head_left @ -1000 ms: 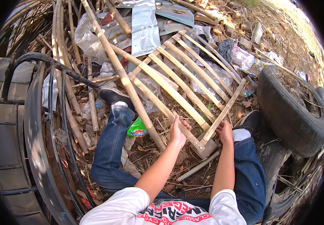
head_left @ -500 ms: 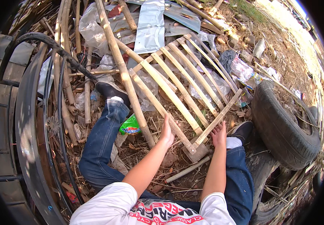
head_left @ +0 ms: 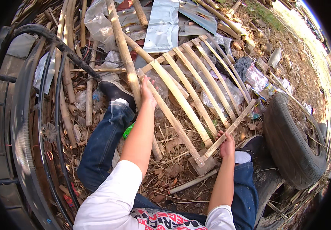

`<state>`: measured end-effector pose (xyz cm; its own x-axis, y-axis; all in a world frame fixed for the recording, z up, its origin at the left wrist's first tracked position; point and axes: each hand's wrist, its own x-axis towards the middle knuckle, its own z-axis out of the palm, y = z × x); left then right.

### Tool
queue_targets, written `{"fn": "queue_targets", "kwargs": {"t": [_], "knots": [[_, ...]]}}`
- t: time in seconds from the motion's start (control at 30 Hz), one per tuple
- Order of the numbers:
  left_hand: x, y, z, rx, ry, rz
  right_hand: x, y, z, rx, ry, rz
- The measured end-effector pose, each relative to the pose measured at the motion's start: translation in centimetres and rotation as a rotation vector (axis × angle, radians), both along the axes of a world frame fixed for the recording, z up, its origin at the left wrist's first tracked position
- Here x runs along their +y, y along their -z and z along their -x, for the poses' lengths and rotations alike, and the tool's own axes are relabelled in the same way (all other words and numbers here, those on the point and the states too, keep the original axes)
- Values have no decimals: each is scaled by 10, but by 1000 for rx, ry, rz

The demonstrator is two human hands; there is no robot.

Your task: The person assembles a small bamboo lattice structure by hammering nails through overlapping bamboo slats, then picks up the structure to check it.

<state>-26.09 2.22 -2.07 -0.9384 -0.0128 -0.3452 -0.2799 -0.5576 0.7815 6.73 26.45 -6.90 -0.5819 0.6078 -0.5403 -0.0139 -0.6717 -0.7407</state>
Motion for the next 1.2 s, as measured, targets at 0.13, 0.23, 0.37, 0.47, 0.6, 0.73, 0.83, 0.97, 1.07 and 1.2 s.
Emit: {"fn": "queue_targets", "kwargs": {"t": [0.13,0.23,0.37,0.47,0.6,0.73,0.83,0.97,1.07,1.2], "knots": [[-3,-3,11,66,41,-182,4,-4,2,-11,-35,10],[-3,-8,22,122,43,-190,8,2,4,-28,-39,-13],[-5,-33,41,320,18,-176,15,4,0,11,-44,-28],[5,-63,42,423,-15,-123,16,-8,-4,61,-18,-19],[14,-102,29,341,-158,356,31,-10,-16,24,-43,-60],[15,-112,27,298,-214,400,29,-37,-15,-159,-6,-160],[14,-105,28,283,-262,445,20,-70,-12,-371,3,-481],[16,-101,19,259,-316,479,15,-100,-9,-332,-102,-889],[13,-97,16,282,-357,475,-11,-123,4,-228,-276,-959],[11,-112,6,295,-376,654,-61,-140,12,-300,-504,-1045]]}}
